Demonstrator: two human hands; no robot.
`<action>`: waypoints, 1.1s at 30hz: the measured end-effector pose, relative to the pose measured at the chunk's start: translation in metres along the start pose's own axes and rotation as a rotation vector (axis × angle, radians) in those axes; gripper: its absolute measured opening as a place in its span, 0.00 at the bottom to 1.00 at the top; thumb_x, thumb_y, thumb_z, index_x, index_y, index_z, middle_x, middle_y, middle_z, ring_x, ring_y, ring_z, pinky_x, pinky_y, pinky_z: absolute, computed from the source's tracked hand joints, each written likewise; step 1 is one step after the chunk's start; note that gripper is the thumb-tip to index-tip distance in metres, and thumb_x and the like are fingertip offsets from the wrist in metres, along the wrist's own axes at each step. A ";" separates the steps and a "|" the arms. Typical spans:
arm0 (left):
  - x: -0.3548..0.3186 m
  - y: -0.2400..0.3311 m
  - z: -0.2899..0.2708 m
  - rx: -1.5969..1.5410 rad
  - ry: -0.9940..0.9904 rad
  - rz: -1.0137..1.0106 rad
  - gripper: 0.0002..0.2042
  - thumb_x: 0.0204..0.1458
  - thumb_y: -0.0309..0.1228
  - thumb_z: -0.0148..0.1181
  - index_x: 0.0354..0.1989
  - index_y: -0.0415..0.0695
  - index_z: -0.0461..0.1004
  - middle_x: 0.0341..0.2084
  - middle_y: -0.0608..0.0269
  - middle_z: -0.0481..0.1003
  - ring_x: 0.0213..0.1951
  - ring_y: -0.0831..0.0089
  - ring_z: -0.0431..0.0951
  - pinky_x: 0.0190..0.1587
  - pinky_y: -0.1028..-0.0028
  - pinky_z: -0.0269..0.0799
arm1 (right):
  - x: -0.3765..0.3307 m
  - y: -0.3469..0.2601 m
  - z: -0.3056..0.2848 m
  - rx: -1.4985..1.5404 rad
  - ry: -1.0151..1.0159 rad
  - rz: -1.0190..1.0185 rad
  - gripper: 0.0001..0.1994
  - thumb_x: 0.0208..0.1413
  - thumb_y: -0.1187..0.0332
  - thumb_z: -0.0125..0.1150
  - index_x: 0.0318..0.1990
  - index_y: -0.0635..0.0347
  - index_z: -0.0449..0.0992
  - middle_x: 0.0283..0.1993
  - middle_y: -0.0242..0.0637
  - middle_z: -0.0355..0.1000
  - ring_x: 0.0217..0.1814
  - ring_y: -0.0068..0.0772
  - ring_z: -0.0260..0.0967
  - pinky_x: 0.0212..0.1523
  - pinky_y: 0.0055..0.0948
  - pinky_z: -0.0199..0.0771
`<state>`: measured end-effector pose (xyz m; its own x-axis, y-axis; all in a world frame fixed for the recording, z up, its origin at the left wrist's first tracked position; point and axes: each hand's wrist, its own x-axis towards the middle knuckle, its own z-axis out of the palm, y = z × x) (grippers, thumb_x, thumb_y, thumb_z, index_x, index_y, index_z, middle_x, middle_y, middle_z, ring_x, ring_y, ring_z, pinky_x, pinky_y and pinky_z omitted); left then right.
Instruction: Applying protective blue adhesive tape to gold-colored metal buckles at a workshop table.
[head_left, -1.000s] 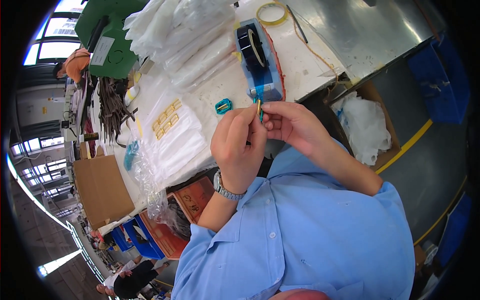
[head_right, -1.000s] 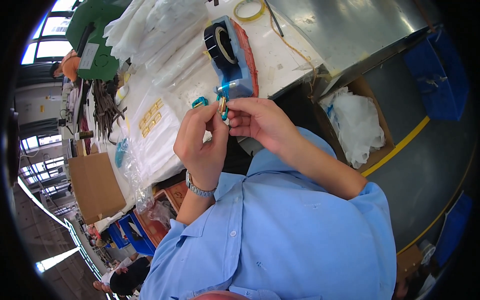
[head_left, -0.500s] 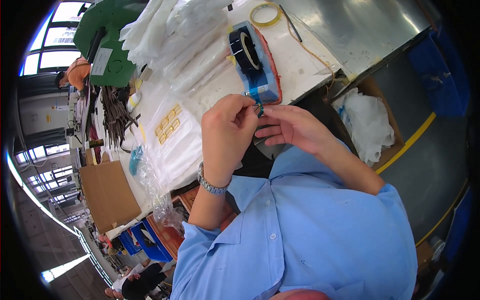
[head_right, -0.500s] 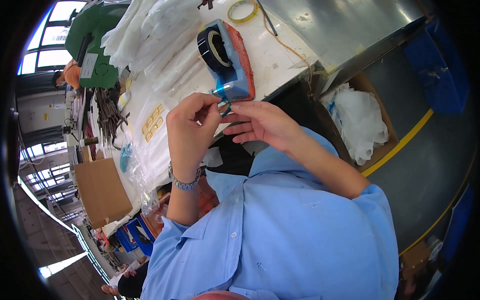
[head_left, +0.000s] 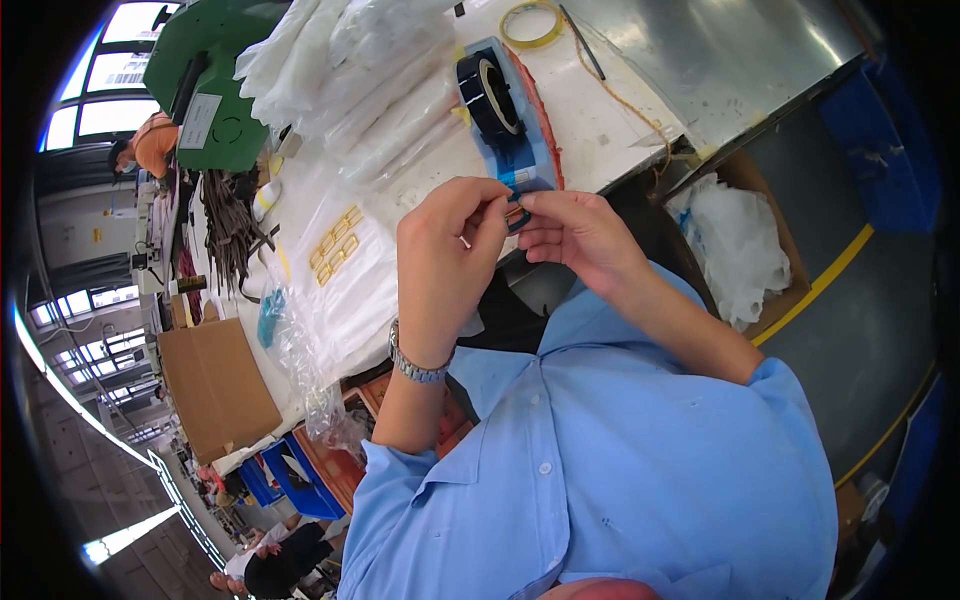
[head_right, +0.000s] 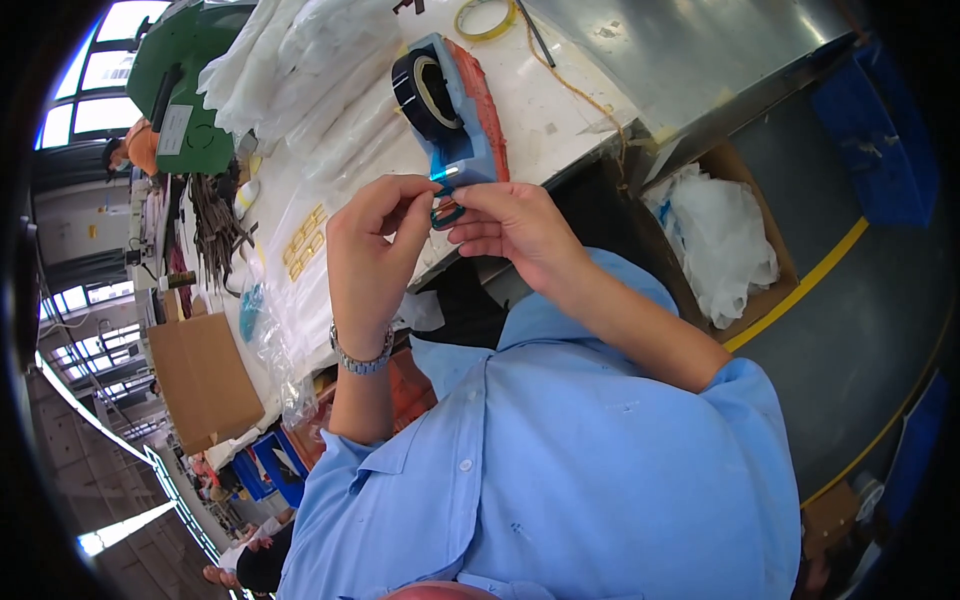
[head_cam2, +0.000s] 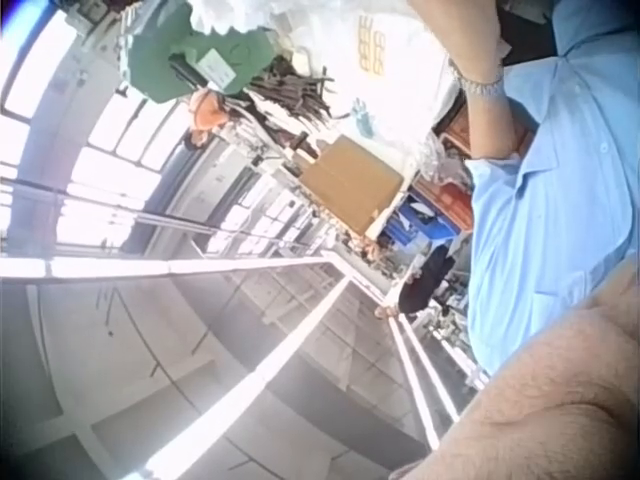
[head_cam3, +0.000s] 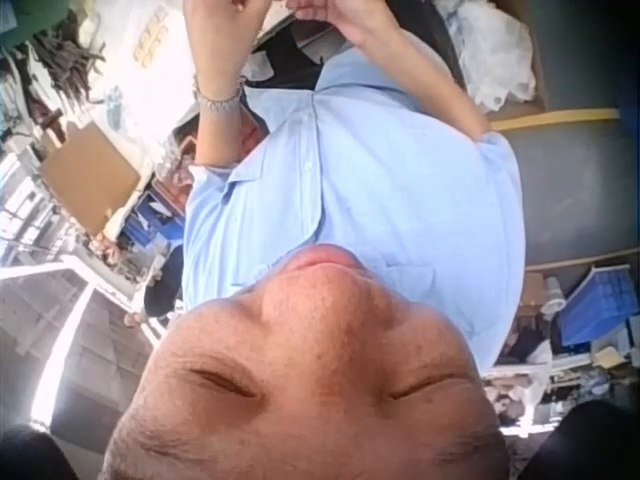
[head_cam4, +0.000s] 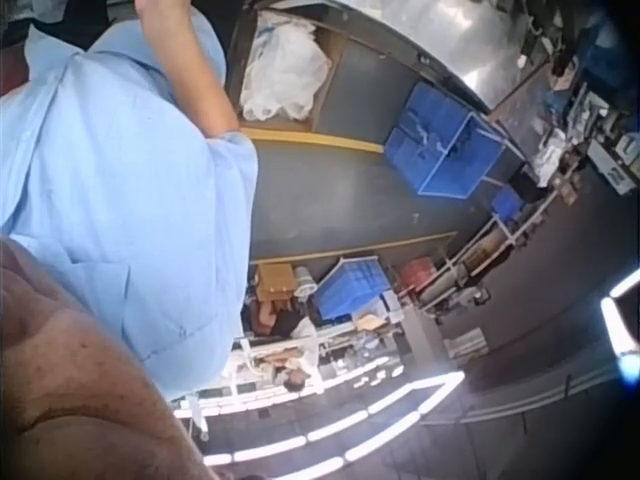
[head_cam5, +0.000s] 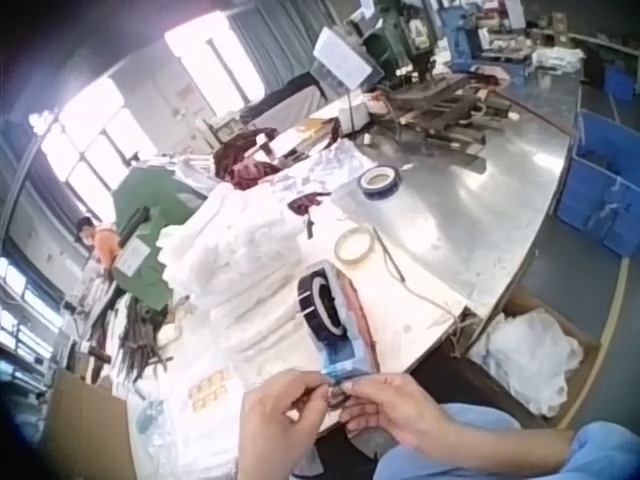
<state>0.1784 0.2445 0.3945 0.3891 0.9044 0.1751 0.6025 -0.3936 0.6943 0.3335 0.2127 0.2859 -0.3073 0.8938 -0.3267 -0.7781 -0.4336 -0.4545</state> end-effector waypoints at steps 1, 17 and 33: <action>-0.004 0.000 0.004 0.000 0.077 0.022 0.04 0.58 0.20 0.64 0.41 0.35 0.80 0.29 0.57 0.79 0.26 0.72 0.79 0.32 0.74 0.75 | -0.001 0.001 0.001 -0.001 0.003 -0.001 0.12 0.68 0.63 0.63 0.48 0.63 0.83 0.39 0.37 0.83 0.39 0.27 0.83 0.41 0.25 0.84; -0.030 -0.001 0.017 0.023 0.266 0.062 0.08 0.58 0.19 0.68 0.45 0.35 0.81 0.32 0.60 0.82 0.30 0.78 0.81 0.36 0.78 0.77 | -0.012 0.009 0.014 0.100 0.085 0.021 0.11 0.68 0.61 0.64 0.49 0.56 0.83 0.45 0.27 0.82 0.46 0.19 0.78 0.44 0.24 0.78; -0.020 -0.007 0.021 0.128 0.270 0.156 0.06 0.55 0.17 0.66 0.40 0.36 0.80 0.28 0.59 0.79 0.25 0.72 0.78 0.31 0.73 0.74 | -0.010 0.001 0.014 -0.091 0.100 -0.026 0.12 0.68 0.60 0.62 0.48 0.56 0.84 0.42 0.25 0.82 0.38 0.14 0.74 0.42 0.20 0.75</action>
<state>0.1811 0.2262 0.3715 0.2952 0.8357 0.4631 0.6393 -0.5330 0.5542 0.3283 0.2050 0.3009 -0.2278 0.8909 -0.3930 -0.7306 -0.4232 -0.5358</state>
